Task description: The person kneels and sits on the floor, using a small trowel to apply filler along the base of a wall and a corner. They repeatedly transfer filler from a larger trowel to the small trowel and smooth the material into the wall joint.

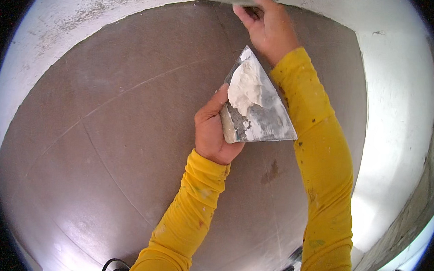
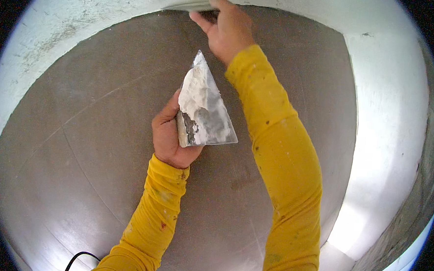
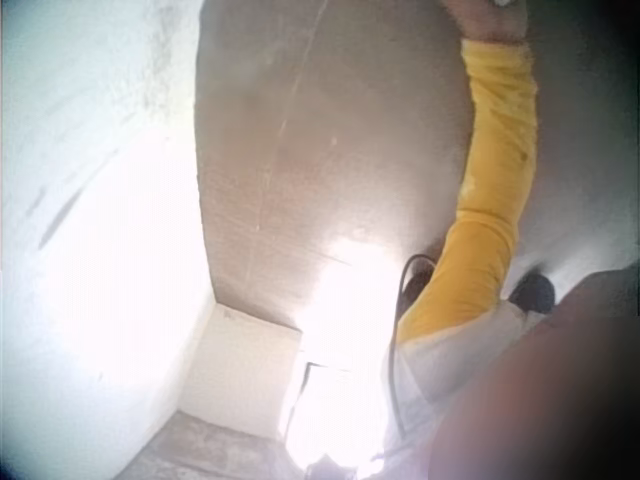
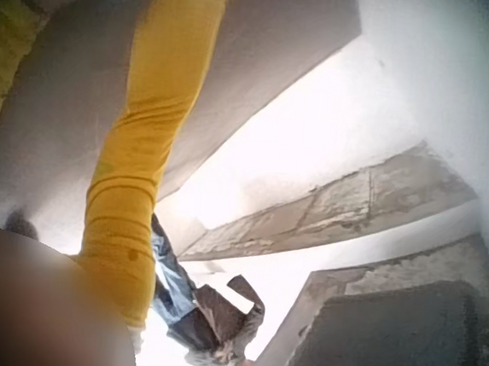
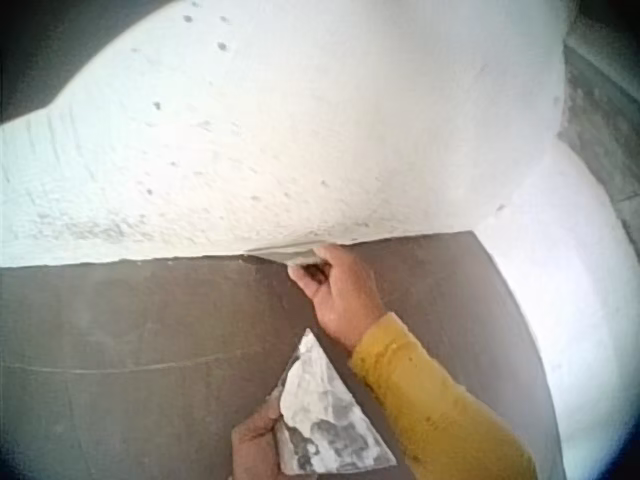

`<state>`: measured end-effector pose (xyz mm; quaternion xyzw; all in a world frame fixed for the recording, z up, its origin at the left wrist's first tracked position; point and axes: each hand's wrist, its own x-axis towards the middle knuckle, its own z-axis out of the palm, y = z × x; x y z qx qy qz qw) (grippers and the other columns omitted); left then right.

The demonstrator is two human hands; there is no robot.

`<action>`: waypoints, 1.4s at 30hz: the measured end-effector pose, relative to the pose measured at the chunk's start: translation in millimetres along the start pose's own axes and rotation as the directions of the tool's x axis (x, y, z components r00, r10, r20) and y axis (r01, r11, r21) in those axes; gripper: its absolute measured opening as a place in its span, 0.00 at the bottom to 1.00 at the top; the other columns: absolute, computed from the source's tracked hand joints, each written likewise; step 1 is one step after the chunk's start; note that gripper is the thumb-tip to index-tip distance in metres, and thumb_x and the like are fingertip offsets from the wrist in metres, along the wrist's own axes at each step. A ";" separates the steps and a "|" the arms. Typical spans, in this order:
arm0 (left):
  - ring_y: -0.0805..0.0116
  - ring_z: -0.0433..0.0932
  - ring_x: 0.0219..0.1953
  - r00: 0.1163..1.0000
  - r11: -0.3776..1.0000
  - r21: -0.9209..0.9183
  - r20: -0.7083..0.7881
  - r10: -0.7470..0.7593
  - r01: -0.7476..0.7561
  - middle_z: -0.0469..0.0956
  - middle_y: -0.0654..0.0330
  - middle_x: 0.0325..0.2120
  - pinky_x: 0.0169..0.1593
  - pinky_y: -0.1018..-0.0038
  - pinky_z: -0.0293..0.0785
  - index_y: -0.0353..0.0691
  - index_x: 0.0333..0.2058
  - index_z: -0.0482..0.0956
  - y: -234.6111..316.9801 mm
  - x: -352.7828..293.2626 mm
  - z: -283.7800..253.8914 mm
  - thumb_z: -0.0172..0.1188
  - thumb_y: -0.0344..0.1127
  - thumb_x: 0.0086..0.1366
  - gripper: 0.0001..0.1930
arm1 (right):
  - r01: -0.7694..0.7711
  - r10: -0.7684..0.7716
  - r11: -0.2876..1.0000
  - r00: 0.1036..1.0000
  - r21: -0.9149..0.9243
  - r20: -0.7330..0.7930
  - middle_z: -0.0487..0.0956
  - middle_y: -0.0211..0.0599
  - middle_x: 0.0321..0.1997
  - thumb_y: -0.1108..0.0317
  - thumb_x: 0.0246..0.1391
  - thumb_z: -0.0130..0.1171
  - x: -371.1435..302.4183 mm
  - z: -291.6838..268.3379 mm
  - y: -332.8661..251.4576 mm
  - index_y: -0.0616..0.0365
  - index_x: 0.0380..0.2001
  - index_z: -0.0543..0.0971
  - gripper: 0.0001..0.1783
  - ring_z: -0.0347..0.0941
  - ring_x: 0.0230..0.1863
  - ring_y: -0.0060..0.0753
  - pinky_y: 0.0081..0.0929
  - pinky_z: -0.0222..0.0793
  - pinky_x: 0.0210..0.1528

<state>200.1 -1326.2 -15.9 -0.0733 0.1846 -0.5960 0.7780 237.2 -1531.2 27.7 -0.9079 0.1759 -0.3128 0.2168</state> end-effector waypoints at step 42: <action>0.58 0.80 0.46 0.999 0.993 0.114 -0.053 -0.003 0.009 0.78 0.50 0.46 0.50 0.63 0.78 0.32 0.50 0.73 1.2 1.8 13.3 0.51 0.37 0.68 0.17 | -0.528 0.573 0.799 0.814 0.288 -0.095 0.79 0.38 0.45 0.62 0.59 0.57 -78.3 -164.4 -31.0 0.59 0.46 0.77 0.16 0.75 0.45 0.33 0.29 0.73 0.45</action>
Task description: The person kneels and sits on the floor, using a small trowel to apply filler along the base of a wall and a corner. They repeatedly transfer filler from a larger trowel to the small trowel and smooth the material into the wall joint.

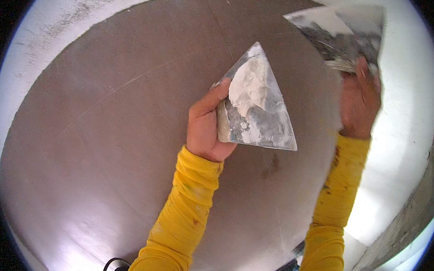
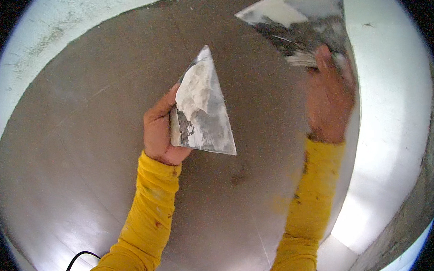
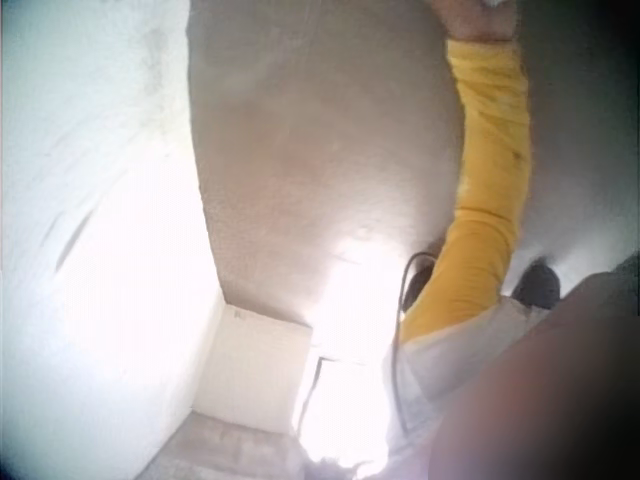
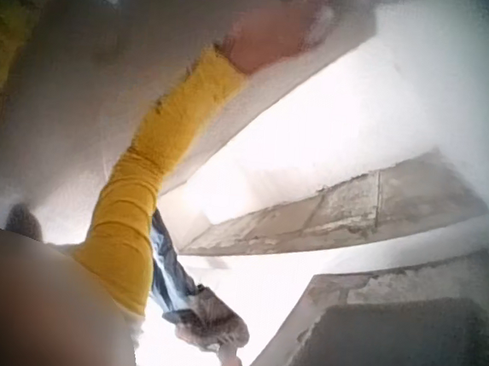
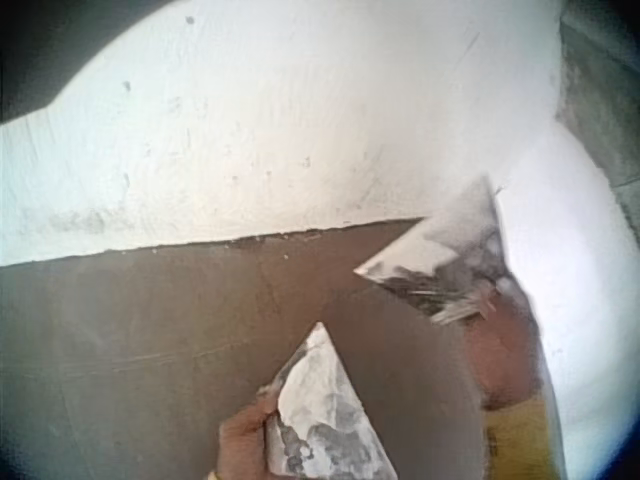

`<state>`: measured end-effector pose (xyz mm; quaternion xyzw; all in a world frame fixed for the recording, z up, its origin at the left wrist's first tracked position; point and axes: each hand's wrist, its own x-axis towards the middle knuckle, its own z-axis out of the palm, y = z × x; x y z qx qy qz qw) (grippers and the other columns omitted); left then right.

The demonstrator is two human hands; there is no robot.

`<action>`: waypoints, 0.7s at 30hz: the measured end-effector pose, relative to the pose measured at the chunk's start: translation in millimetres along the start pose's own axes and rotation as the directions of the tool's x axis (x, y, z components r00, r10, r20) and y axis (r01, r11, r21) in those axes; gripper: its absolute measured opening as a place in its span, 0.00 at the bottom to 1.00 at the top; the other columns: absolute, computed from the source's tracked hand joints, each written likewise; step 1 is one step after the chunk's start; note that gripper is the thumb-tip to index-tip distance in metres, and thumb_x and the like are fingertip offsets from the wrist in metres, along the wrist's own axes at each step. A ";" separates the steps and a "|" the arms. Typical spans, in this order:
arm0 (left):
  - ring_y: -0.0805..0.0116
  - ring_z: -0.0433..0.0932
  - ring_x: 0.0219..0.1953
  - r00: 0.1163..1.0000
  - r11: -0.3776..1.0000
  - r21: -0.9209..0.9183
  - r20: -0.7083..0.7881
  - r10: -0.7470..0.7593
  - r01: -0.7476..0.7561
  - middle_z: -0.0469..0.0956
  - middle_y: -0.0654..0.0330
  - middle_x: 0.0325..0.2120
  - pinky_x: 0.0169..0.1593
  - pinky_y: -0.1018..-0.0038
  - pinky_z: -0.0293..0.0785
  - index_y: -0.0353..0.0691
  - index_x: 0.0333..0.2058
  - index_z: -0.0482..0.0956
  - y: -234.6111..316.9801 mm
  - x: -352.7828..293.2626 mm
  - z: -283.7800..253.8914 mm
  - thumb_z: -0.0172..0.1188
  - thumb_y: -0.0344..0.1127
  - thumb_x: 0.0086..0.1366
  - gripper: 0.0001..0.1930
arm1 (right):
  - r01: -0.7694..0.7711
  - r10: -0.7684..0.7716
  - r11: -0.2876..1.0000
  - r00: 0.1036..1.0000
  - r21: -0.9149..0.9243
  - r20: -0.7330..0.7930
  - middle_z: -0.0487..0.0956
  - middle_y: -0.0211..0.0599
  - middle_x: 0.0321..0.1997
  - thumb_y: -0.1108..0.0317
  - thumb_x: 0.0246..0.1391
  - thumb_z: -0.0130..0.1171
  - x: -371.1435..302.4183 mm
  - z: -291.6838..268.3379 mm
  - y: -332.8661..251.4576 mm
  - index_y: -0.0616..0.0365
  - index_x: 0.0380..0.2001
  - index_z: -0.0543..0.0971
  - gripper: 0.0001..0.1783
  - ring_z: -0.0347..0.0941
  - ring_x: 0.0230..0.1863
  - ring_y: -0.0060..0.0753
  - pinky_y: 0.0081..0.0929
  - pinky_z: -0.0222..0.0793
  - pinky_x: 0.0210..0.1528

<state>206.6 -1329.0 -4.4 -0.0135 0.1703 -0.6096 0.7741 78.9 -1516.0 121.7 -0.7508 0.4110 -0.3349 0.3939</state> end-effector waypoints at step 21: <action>0.64 0.83 0.42 0.965 0.869 0.458 0.080 -0.248 0.186 0.80 0.53 0.44 0.44 0.75 0.80 0.33 0.51 0.75 -8.1 1.8 -1.3 0.55 0.37 0.67 0.17 | 0.866 -0.056 0.174 0.484 -0.468 0.873 0.78 0.31 0.50 0.78 0.45 0.62 -67.9 -36.6 -94.2 0.43 0.43 0.81 0.20 0.66 0.57 0.42 0.36 0.65 0.56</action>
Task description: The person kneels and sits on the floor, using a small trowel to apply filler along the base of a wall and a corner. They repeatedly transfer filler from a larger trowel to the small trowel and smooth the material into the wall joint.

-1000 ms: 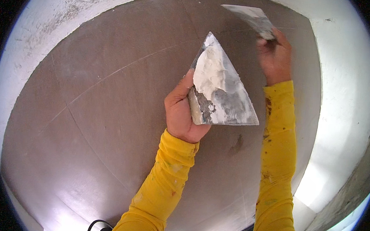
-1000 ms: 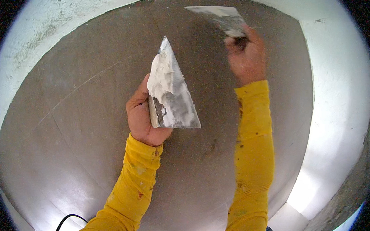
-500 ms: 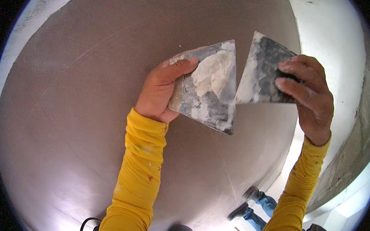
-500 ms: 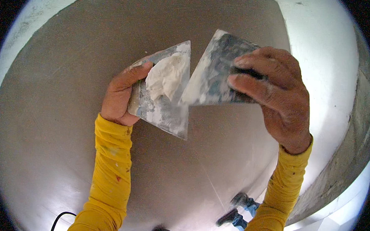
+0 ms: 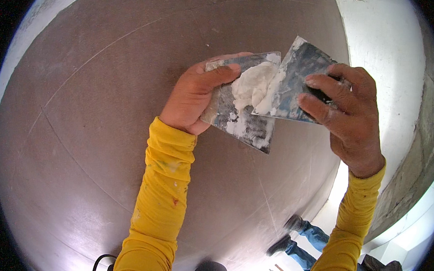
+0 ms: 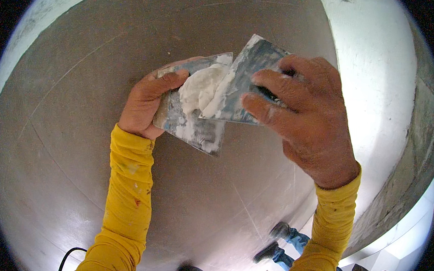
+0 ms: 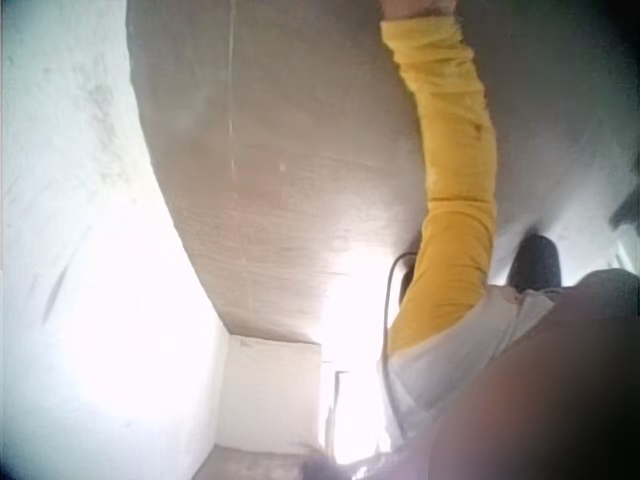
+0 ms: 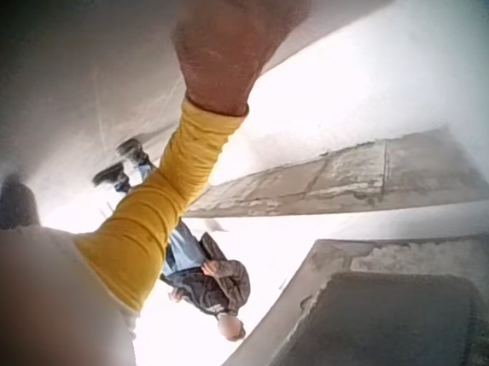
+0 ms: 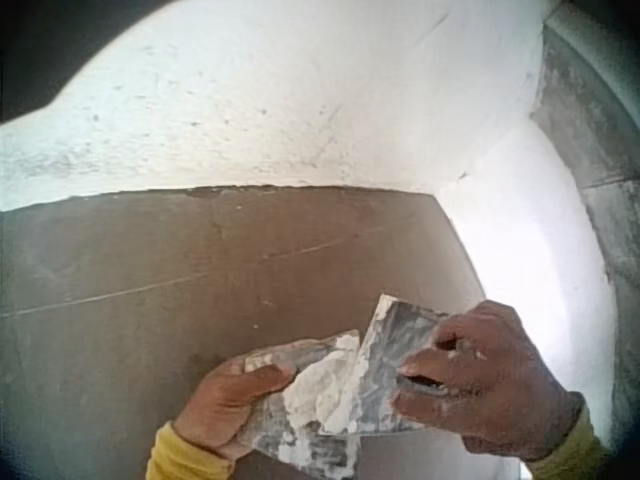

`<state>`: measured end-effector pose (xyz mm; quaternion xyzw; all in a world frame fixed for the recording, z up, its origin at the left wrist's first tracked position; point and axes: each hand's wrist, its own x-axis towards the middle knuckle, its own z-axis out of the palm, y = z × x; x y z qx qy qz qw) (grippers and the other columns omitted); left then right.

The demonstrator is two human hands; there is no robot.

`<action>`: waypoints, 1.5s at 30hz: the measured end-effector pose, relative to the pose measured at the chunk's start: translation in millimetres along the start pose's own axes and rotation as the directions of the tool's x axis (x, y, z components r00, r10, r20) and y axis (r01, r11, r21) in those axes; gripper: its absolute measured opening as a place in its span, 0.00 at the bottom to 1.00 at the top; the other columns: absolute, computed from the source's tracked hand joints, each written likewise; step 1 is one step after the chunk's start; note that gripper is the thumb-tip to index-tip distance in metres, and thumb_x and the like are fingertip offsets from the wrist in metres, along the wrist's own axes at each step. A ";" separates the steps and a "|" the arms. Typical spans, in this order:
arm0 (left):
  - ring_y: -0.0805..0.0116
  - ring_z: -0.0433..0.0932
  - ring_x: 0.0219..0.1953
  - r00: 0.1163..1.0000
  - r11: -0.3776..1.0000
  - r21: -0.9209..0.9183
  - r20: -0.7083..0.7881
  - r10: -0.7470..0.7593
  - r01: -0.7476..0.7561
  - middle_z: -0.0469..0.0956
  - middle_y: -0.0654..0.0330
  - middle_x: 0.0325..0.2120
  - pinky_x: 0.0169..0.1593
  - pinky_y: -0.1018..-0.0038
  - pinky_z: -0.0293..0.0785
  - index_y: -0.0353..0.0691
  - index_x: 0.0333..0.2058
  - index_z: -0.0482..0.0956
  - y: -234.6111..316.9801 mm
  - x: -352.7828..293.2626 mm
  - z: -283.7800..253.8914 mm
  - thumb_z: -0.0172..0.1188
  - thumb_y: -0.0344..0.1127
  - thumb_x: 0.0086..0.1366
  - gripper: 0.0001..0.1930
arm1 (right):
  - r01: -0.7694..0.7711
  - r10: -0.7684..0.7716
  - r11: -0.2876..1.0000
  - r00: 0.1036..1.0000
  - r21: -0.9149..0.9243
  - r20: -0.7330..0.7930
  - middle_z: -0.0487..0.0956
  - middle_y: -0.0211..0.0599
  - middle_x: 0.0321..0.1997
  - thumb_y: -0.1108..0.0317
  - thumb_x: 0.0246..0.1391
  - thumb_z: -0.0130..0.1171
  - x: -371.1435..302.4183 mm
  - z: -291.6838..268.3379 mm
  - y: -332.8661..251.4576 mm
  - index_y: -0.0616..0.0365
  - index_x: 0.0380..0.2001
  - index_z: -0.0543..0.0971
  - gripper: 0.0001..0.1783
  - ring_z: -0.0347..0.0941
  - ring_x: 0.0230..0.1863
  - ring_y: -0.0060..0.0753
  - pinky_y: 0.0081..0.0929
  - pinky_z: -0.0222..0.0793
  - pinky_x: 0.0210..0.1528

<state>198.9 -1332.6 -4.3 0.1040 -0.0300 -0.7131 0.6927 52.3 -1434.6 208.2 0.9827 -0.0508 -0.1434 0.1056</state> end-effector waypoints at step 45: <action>0.59 0.76 0.52 0.960 0.906 -0.356 -0.240 0.147 -0.228 0.76 0.54 0.50 0.58 0.61 0.70 0.35 0.55 0.69 11.9 2.1 -15.4 0.48 0.38 0.70 0.19 | 0.153 0.751 0.110 0.635 0.982 -0.183 0.77 0.47 0.44 0.65 0.57 0.59 203.0 114.8 90.2 0.71 0.43 0.73 0.18 0.75 0.47 0.34 0.23 0.75 0.45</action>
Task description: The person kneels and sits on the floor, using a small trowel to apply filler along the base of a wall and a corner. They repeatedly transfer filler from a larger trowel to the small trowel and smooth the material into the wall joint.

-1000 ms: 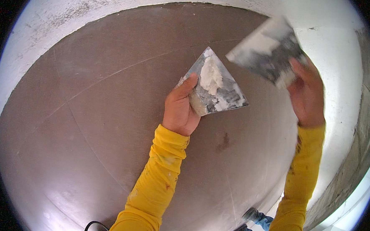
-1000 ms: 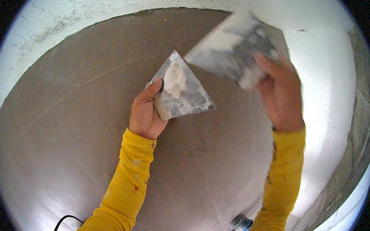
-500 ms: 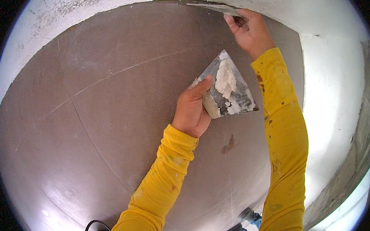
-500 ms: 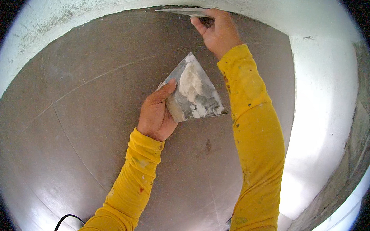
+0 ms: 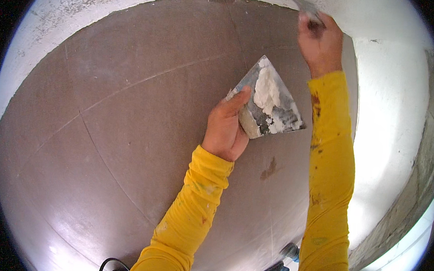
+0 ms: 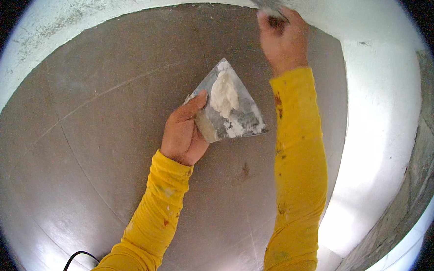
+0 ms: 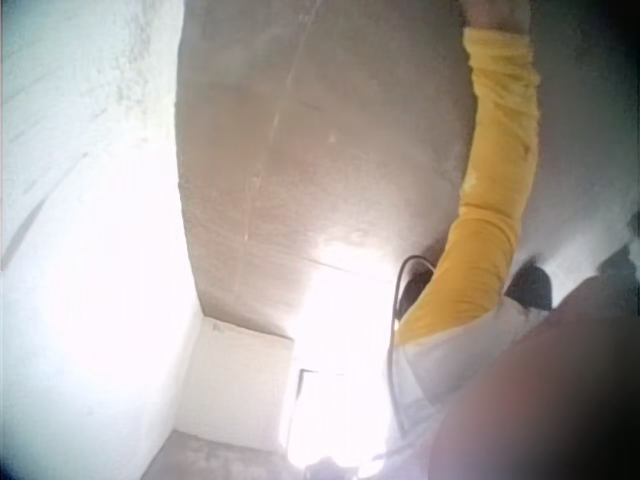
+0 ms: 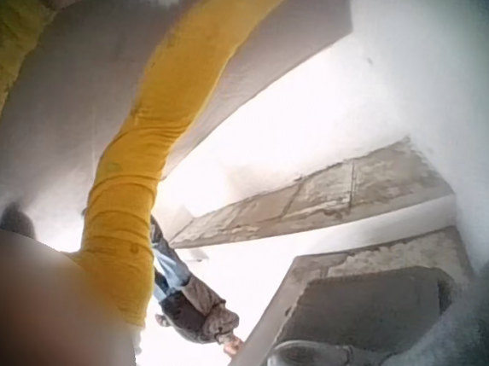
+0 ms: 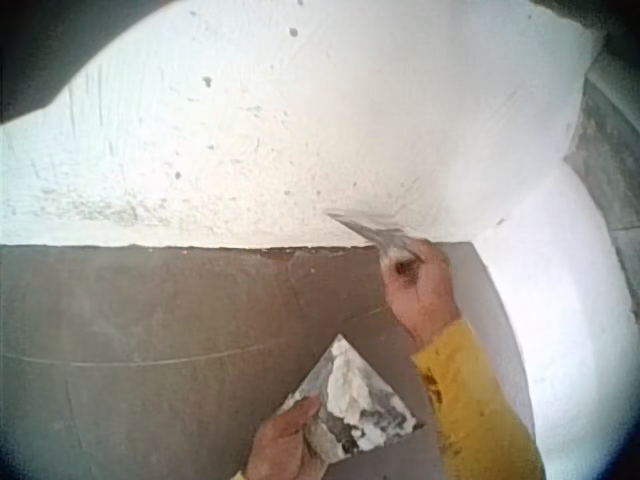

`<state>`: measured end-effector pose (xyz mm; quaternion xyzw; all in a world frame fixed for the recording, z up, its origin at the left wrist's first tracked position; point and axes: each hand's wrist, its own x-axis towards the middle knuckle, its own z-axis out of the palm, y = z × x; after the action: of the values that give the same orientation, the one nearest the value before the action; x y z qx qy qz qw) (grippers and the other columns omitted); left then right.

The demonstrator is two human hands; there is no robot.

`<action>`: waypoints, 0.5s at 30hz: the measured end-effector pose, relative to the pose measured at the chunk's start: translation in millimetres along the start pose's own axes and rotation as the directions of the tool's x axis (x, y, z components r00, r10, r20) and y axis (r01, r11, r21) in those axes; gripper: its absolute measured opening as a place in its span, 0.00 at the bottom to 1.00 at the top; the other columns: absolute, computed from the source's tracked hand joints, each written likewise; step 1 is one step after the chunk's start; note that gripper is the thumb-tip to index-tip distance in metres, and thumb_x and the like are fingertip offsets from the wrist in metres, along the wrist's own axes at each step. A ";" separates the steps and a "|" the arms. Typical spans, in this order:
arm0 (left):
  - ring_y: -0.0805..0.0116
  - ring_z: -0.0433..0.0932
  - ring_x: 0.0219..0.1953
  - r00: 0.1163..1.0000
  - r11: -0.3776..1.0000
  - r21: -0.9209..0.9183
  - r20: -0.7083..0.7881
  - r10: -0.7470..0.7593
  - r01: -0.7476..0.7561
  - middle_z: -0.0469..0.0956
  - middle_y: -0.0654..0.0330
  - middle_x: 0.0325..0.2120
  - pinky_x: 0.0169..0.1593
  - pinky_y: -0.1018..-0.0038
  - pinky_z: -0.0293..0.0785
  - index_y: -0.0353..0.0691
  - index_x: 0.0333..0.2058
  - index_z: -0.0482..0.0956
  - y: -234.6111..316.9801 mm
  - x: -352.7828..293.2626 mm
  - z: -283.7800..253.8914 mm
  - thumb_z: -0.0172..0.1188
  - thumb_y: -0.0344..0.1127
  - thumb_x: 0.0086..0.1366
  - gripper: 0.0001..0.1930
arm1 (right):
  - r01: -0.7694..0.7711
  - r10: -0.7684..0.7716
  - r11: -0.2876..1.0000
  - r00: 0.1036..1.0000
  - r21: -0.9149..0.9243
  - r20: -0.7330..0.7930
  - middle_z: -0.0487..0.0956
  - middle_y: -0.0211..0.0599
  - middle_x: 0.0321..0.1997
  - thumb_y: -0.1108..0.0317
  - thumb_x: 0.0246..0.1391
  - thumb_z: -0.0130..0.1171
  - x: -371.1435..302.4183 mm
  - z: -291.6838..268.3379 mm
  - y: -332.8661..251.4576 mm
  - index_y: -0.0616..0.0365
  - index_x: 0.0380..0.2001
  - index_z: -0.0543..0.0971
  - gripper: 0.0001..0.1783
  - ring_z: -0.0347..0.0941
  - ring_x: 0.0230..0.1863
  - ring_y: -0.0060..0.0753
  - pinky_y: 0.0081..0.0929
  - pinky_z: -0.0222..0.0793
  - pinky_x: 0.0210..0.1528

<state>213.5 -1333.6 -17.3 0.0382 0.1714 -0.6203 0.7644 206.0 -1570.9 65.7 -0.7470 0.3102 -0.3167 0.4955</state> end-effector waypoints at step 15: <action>0.57 0.74 0.54 1.000 1.000 0.021 -0.004 0.017 -0.017 0.74 0.52 0.53 0.60 0.58 0.68 0.34 0.55 0.69 2.2 0.8 8.3 0.47 0.38 0.71 0.19 | 0.300 -0.323 0.756 0.944 -0.581 0.068 0.82 0.45 0.34 0.57 0.55 0.63 26.3 -23.1 27.4 0.63 0.43 0.75 0.21 0.79 0.34 0.43 0.33 0.73 0.41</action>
<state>217.5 -1336.1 -10.1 0.0486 0.1661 -0.6156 0.7688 199.8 -1612.6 51.5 -0.8978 0.2726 -0.2974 0.1767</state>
